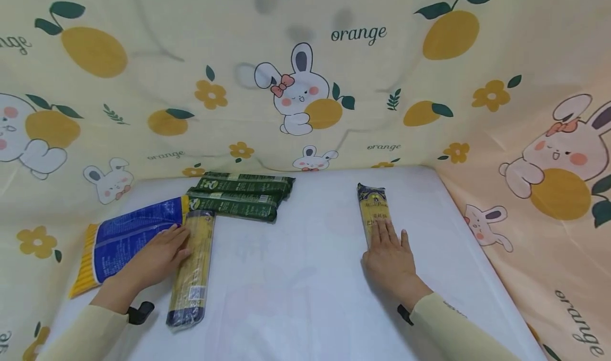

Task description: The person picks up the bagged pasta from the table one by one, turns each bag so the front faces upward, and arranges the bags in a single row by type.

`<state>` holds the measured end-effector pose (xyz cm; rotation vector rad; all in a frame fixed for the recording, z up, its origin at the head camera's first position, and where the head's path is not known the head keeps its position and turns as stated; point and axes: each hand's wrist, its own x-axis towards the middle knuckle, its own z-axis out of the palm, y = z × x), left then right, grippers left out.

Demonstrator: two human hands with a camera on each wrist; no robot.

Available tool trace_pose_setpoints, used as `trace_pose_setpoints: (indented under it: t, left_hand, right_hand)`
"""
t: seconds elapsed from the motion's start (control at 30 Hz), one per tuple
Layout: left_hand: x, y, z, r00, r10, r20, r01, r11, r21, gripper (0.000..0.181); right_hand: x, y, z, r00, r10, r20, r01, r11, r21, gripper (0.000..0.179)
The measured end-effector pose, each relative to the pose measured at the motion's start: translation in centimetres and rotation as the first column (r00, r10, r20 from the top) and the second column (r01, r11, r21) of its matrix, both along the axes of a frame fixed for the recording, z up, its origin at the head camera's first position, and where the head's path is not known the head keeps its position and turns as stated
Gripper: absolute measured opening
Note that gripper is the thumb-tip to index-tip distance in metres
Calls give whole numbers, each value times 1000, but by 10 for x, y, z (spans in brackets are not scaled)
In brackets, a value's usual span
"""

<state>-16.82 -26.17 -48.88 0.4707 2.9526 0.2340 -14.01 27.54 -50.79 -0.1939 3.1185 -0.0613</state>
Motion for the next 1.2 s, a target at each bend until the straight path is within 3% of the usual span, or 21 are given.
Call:
trace_pose_setpoints:
  t: [0.3, 0.63, 0.9, 1.07, 1.2]
  left_hand:
    - [-1, -1, -1, 999, 20, 32, -20, 1000, 3, 61]
    - [-1, -2, 0, 999, 23, 42, -23, 1000, -5, 64]
    - [-7, -6, 3, 998, -51, 29, 51, 999, 6, 66]
    - [-19, -10, 3, 992, -106, 71, 105, 994, 14, 79]
    - [-23, -11, 0, 987, -137, 83, 138, 990, -6, 85]
  right_hand:
    - [-1, 48, -3, 999, -39, 11, 39, 999, -22, 68]
    - [-4, 87, -6, 998, -57, 13, 57, 998, 15, 72]
    - [-6, 91, -3, 996, -77, 37, 77, 997, -1, 72]
    - [-6, 87, -4, 996, -87, -4, 87, 996, -15, 69]
    - [-6, 83, -6, 995, -94, -36, 93, 995, -32, 67]
